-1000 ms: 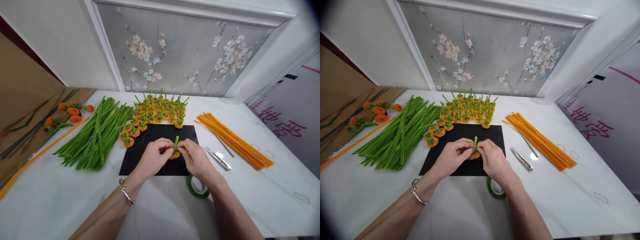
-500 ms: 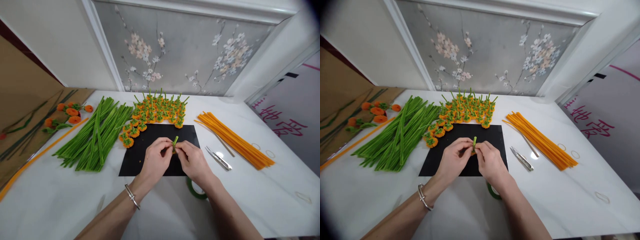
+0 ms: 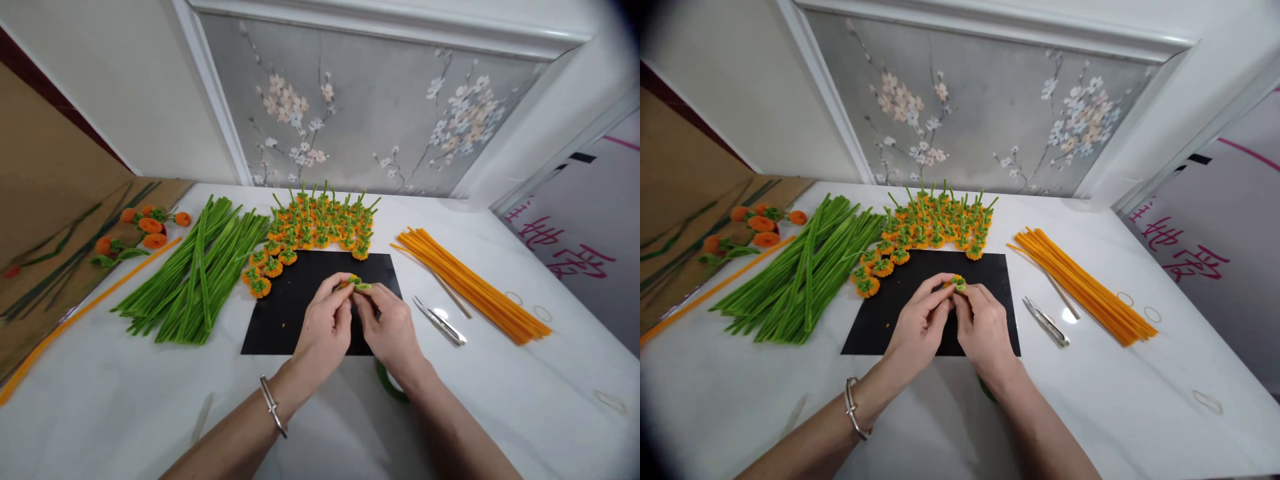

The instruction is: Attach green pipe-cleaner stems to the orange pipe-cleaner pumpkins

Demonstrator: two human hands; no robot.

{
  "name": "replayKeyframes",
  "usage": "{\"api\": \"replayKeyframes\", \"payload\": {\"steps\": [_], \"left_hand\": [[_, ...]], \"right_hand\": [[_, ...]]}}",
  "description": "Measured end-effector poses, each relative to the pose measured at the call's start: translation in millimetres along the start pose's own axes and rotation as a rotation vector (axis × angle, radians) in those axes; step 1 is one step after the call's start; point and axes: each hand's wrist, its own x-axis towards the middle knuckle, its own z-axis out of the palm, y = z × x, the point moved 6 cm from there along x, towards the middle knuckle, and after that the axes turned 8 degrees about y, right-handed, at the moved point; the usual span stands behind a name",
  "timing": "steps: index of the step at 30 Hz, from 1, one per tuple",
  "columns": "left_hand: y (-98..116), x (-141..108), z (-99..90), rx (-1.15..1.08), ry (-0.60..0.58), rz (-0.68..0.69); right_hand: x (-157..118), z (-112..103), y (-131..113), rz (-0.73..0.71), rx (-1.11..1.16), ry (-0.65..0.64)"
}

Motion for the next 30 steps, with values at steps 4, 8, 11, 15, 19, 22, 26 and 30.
{"api": "replayKeyframes", "payload": {"steps": [4, 8, 11, 15, 19, 22, 26, 30], "left_hand": [[-1, -4, 2.5, -0.103, -0.022, -0.065], [-7, -4, 4.9, -0.294, -0.022, -0.154], [-9, -4, 6.8, -0.309, -0.043, -0.181], [-10, -2, 4.4, -0.161, -0.079, -0.168], [-10, 11, -8.0, -0.048, -0.069, -0.135], [-8, 21, -14.0, -0.086, -0.145, -0.107], [-10, 21, -9.3, -0.175, -0.421, -0.161], [-16, 22, -12.5, -0.202, -0.439, -0.208]], "right_hand": [[-1, -3, 6, 0.1, 0.024, 0.04], [0, -5, 8, 0.125, 0.018, 0.034], [1, -6, 4, 0.06, -0.045, 0.021], [3, -8, 2, -0.005, -0.079, 0.022], [4, -6, 9, 0.078, 0.015, -0.105], [0, 1, 10, 0.095, 0.103, -0.307], [-4, 4, 4, 0.036, 0.152, -0.402], [-3, 3, 0, -0.002, 0.115, -0.382]]}}
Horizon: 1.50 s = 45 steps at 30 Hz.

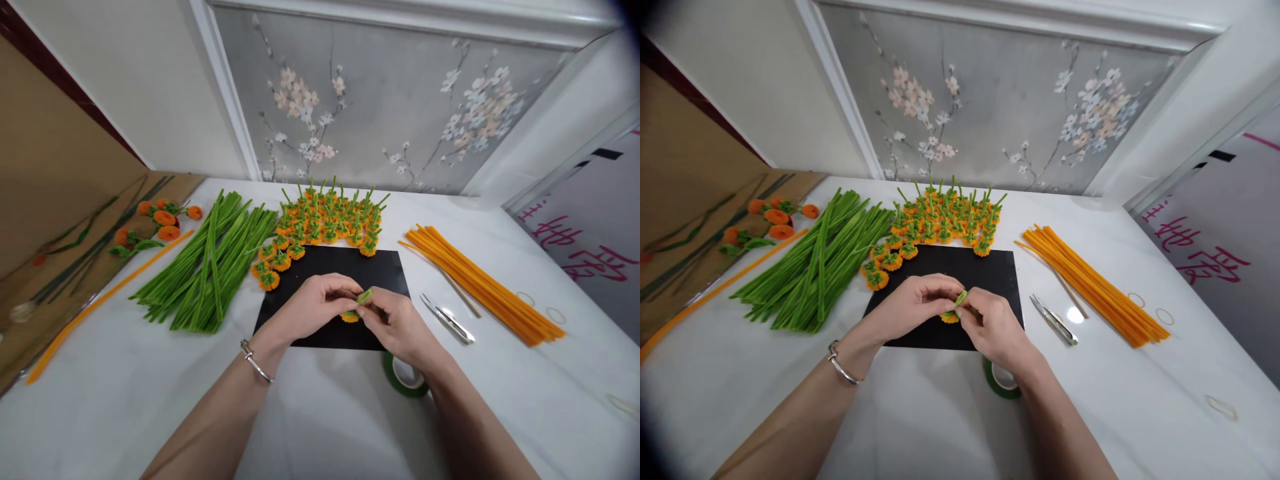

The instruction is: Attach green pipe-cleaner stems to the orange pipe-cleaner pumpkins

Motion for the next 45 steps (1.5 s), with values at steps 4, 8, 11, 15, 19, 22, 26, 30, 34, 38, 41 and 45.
{"api": "replayKeyframes", "payload": {"steps": [4, 8, 11, 15, 19, 22, 26, 30, 34, 38, 41, 45], "left_hand": [[-5, 1, 0.1, 0.103, -0.003, 0.037], [-10, 0, 4.0, 0.247, 0.1, 0.032], [-5, -2, 8.0, 0.32, 0.21, 0.102], [1, -4, 7.4, 0.314, 0.322, 0.151], [-2, -3, 3.1, 0.227, 0.35, 0.141], [-3, -2, 5.8, 0.208, 0.278, 0.142], [1, -3, 14.8, 0.279, 0.147, 0.162], [1, -4, 20.4, 0.168, 0.068, 0.096], [-5, -4, 21.5, -0.175, 0.016, -0.069], [-8, -7, 22.2, -0.252, -0.059, -0.142], [-7, -6, 20.2, -0.172, -0.074, -0.106], [-6, -5, 19.0, -0.019, -0.089, -0.032]], "right_hand": [[1, 0, 0, -0.044, -0.084, 0.021], [0, 4, 7, -0.054, -0.209, 0.065], [-1, 6, 10, -0.065, -0.298, 0.129], [0, 2, 7, -0.048, -0.269, 0.213], [4, -5, 5, -0.016, -0.149, 0.169], [4, -11, 6, 0.004, -0.194, 0.142], [4, -11, 5, -0.02, -0.337, 0.13], [3, -7, 3, -0.015, -0.305, 0.086], [3, -11, 1, 0.033, -0.119, 0.146], [4, -7, -2, -0.009, -0.042, 0.144], [3, -3, -1, -0.015, 0.007, 0.114], [2, -4, 0, -0.006, 0.025, 0.099]]}}
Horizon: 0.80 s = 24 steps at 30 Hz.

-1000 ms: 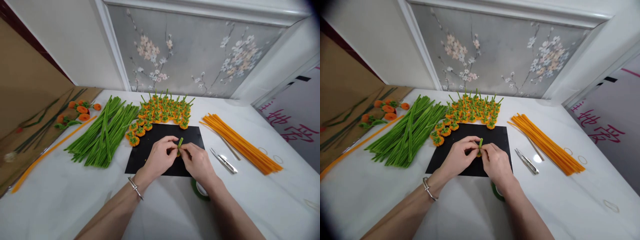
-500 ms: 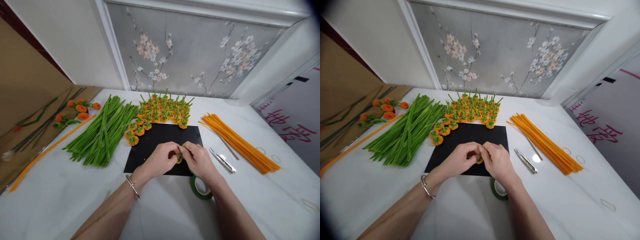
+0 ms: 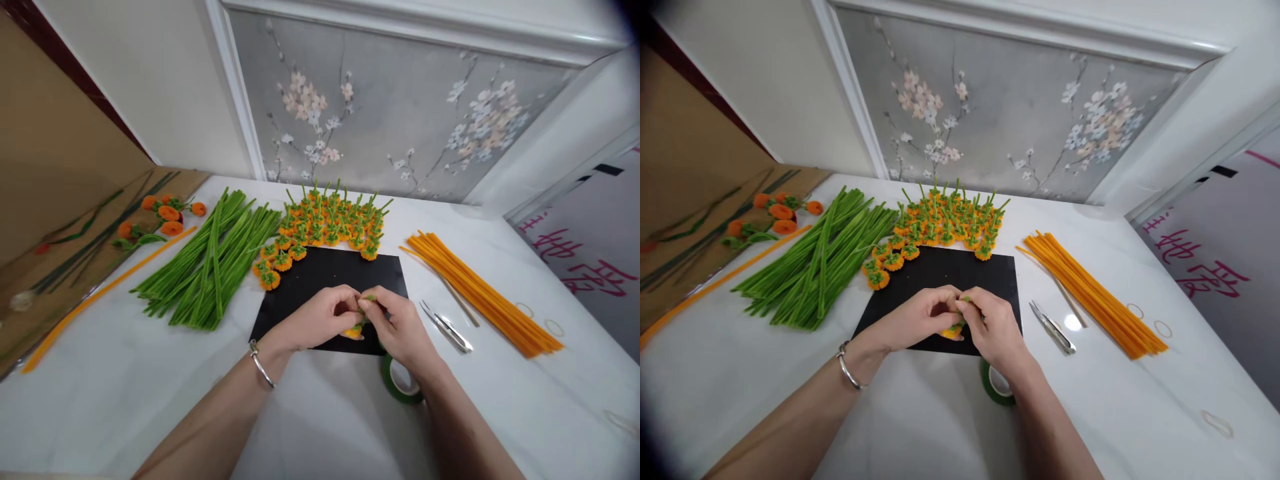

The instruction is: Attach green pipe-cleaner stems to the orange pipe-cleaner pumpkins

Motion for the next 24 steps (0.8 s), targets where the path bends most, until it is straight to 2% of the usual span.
{"api": "replayKeyframes", "payload": {"steps": [8, 10, 13, 16, 21, 24], "left_hand": [[15, -5, -15.8, 0.41, 0.209, 0.185], [20, -7, -17.7, 0.432, 0.222, 0.201], [25, -8, -21.7, 0.357, 0.245, 0.173], [20, -7, -23.7, 0.029, 0.216, 0.037], [-7, -6, -15.6, -0.883, 0.171, -0.396], [-15, -7, -10.3, -1.16, 0.181, -0.561]], "right_hand": [[1, 0, 5, -0.072, -0.082, -0.048], [0, 4, 5, -0.099, -0.073, -0.053], [-1, 4, 1, -0.16, -0.109, 0.037], [-3, 1, -7, -0.205, -0.114, 0.137], [-5, -5, -17, -0.235, -0.088, 0.256], [-6, -8, -19, -0.255, -0.095, 0.32]]}}
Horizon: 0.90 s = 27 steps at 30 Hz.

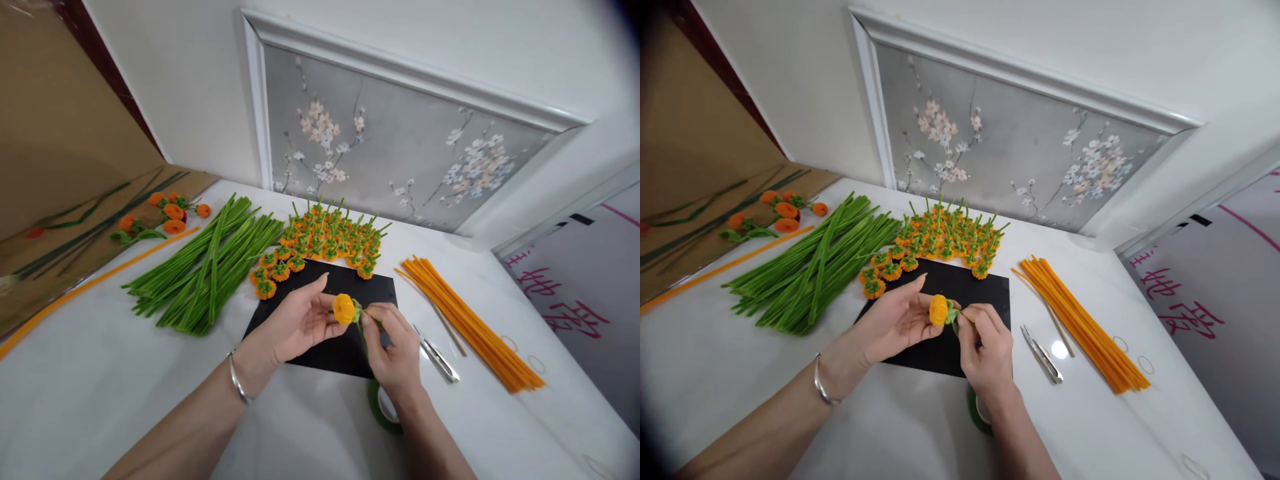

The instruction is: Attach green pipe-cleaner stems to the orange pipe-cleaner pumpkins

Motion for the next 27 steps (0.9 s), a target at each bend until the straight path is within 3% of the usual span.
{"api": "replayKeyframes", "payload": {"steps": [4, 8, 11, 15, 17, 20, 23, 27], "left_hand": [[-3, -1, 3.3, -0.145, -0.006, -0.04], [-3, -4, 9.3, -0.003, -0.066, 0.106], [0, -4, 9.2, 0.199, -0.061, 0.272], [7, -1, 8.4, 0.459, -0.047, 0.455], [10, -1, 9.1, 0.56, -0.056, 0.522], [15, -4, 9.6, 0.606, -0.06, 0.598], [22, -6, 7.2, 0.619, 0.007, 0.657], [27, -6, 4.1, 0.651, 0.12, 0.678]], "right_hand": [[0, -2, 1, 0.004, 0.01, 0.064], [-1, -1, 3, 0.084, 0.036, 0.085], [-4, 4, 10, 0.257, 0.136, 0.039], [-13, 21, 21, 0.596, 0.428, -0.15], [-15, 28, 20, 0.66, 0.536, -0.225], [-14, 32, 18, 0.691, 0.621, -0.251], [-13, 28, 21, 0.723, 0.644, -0.157], [-10, 19, 20, 0.557, 0.406, -0.133]]}}
